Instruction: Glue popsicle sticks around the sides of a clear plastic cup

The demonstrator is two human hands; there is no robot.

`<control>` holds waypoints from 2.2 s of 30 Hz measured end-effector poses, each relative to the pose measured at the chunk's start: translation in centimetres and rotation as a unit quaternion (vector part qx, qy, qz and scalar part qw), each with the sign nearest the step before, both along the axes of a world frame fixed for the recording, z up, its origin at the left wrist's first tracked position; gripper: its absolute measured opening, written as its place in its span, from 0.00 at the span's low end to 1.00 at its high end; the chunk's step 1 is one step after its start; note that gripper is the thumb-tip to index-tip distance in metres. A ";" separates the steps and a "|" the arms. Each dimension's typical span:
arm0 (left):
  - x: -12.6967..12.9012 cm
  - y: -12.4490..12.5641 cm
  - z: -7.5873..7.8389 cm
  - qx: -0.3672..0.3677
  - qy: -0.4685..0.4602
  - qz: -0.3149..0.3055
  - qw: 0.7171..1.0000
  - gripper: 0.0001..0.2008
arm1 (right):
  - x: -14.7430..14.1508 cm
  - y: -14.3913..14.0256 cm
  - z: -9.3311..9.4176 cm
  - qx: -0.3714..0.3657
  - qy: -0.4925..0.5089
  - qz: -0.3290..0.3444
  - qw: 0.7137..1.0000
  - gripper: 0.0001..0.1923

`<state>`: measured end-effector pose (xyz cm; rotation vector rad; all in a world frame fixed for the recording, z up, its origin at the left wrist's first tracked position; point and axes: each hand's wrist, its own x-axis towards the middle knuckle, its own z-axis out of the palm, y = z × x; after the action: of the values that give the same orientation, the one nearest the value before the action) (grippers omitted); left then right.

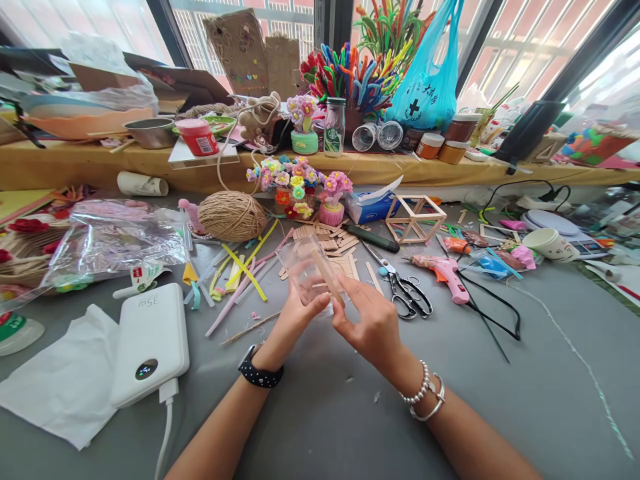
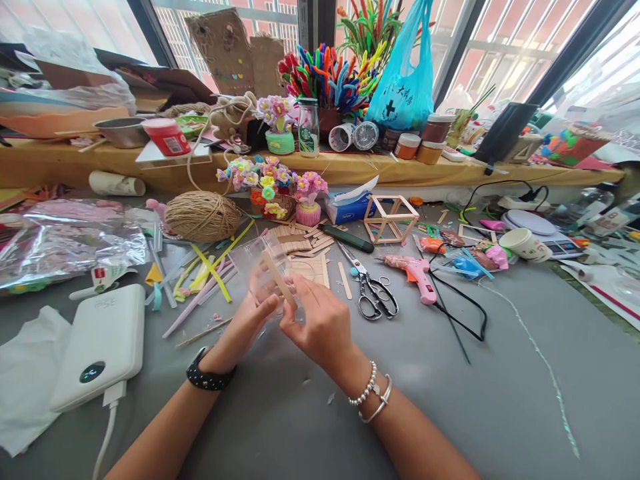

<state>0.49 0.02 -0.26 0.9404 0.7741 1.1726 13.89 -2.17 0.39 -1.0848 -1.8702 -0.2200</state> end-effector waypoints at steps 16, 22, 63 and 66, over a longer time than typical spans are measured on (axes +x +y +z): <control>0.5 -0.3 -1.1 0.075 0.034 0.002 0.997 0.36 | 0.0 0.0 -0.2 0.034 -0.077 -0.048 0.995 0.16; 0.9 -0.7 -0.5 0.073 0.014 0.018 0.997 0.36 | -0.1 -0.1 -0.1 0.035 -0.070 -0.040 0.996 0.16; 0.2 -0.4 0.1 0.005 0.029 0.022 0.999 0.29 | 0.3 0.2 0.1 0.087 -0.143 -0.039 0.985 0.18; 0.2 -0.5 0.1 0.009 0.029 0.018 0.999 0.29 | 0.2 0.2 0.3 0.090 -0.139 -0.037 0.986 0.17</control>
<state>0.70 -0.50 -0.12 0.9826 0.8307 1.1894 14.11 -1.95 0.70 -1.0406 -2.0109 -0.5981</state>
